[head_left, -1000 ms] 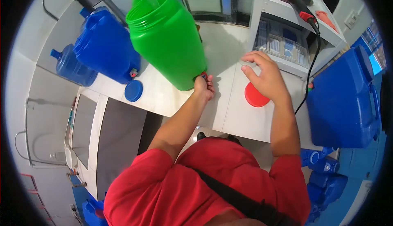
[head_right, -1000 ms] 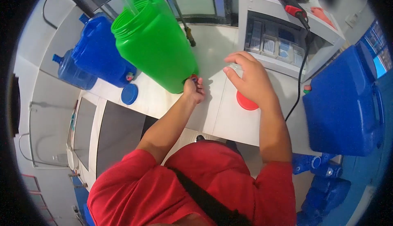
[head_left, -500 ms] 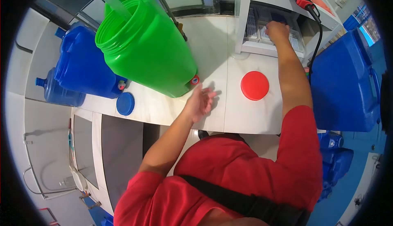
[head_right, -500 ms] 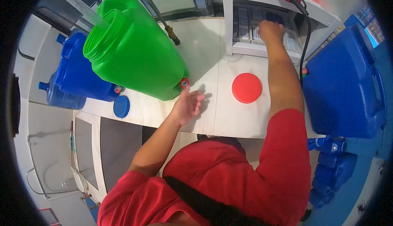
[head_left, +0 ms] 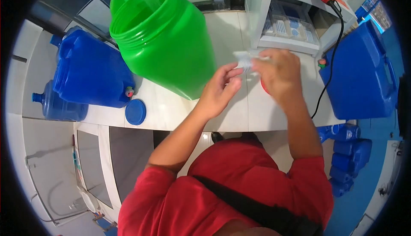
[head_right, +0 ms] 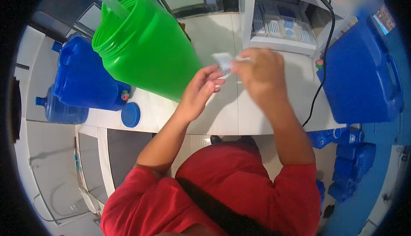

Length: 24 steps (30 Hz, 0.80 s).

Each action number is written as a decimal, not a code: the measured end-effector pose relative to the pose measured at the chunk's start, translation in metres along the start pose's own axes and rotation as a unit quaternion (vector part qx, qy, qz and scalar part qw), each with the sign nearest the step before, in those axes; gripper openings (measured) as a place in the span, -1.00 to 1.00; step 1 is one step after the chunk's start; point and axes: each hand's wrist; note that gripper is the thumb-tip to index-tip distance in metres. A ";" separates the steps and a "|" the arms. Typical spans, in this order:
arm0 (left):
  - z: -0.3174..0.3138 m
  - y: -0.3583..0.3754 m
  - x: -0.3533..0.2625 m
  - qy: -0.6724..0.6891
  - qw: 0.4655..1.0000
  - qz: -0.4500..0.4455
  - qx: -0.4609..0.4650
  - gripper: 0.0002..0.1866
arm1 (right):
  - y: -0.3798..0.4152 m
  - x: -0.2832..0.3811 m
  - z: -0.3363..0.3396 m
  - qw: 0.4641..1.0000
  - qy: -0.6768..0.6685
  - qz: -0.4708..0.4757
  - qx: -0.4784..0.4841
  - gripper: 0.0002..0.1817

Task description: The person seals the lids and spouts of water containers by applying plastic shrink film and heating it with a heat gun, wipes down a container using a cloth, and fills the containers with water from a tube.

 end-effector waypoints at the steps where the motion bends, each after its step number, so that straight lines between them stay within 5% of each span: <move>1: 0.001 -0.005 -0.001 0.003 1.000 0.006 0.005 -0.52 | 0.003 0.021 0.010 1.000 0.003 -0.006 0.005 -0.76; 4: -0.002 -0.015 0.003 0.119 0.982 0.135 0.058 -0.64 | 0.012 0.047 0.020 0.996 -0.044 -0.078 0.010 -0.69; 6: -0.009 -0.012 0.011 0.112 0.986 0.120 0.003 -0.70 | 0.035 0.043 -0.002 0.875 -0.358 -0.316 0.081 -0.69; 7: -0.015 -0.010 0.012 0.115 0.986 0.123 0.008 -0.70 | 0.042 0.038 -0.011 0.875 -0.354 -0.321 0.081 -0.69; 9: -0.027 -0.008 0.012 0.162 0.979 0.123 -0.016 -0.74 | 0.051 0.025 -0.023 0.785 -0.478 -0.373 0.129 -0.76; 13: -0.034 -0.005 -0.001 0.229 0.962 0.142 -0.034 -0.72 | 0.054 0.006 -0.017 0.775 -0.505 -0.352 0.145 -0.76; 19: -0.034 0.000 0.006 0.164 0.971 0.107 -0.135 -0.77 | 0.042 -0.018 -0.016 0.648 -0.657 -0.282 0.263 -0.75; 22: -0.039 0.006 0.028 -0.019 0.985 -0.053 -0.164 -0.88 | 0.044 -0.029 -0.047 0.621 -0.694 -0.212 0.297 -0.71; 24: -0.045 0.011 0.028 0.167 0.943 0.136 -0.253 -0.87 | 0.040 -0.027 -0.049 0.708 -0.587 -0.183 0.347 -0.66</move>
Point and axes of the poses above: each hand's wrist, its own y-axis away from the middle knuckle, its own z-axis out of the back of the hand, x = y × z, and after that the axes turned 10 degrees about y, right-handed
